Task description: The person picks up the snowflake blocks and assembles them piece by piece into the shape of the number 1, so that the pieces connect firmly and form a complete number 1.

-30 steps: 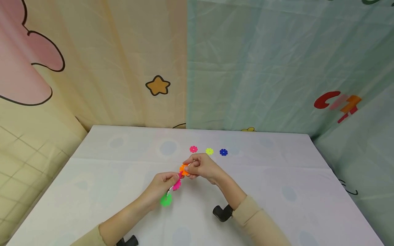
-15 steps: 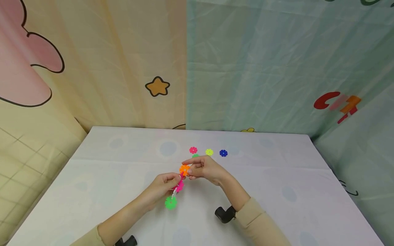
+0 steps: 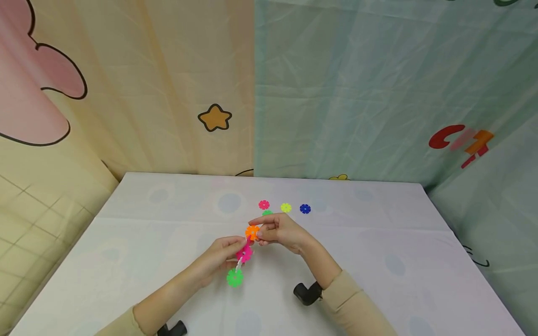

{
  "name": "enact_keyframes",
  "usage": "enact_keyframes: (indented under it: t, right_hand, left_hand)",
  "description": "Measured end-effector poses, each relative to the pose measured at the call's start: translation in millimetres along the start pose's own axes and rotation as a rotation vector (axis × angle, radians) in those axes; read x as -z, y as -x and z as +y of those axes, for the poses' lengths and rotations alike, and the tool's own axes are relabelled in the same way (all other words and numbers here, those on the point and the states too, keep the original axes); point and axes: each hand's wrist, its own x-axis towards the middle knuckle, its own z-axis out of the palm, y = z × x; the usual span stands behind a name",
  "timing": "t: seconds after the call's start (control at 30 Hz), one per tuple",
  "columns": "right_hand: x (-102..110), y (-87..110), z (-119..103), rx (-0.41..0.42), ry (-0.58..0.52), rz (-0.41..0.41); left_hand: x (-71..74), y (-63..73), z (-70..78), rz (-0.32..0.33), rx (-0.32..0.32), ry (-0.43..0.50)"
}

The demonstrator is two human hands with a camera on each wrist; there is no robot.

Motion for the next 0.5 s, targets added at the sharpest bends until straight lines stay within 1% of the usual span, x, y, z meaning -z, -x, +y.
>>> enact_keyframes:
  t: [0.23,0.5]
  right_hand:
    - [-1.4,1.0,-1.0,-0.001,0.005,-0.021]
    - [-2.5,0.9,-0.8,0.015,0.016,-0.047]
  left_hand:
    - [-0.4,-4.2,3.3,0.029,0.011,0.004]
    - [-2.5,-8.1,10.1,0.019,0.003,-0.018]
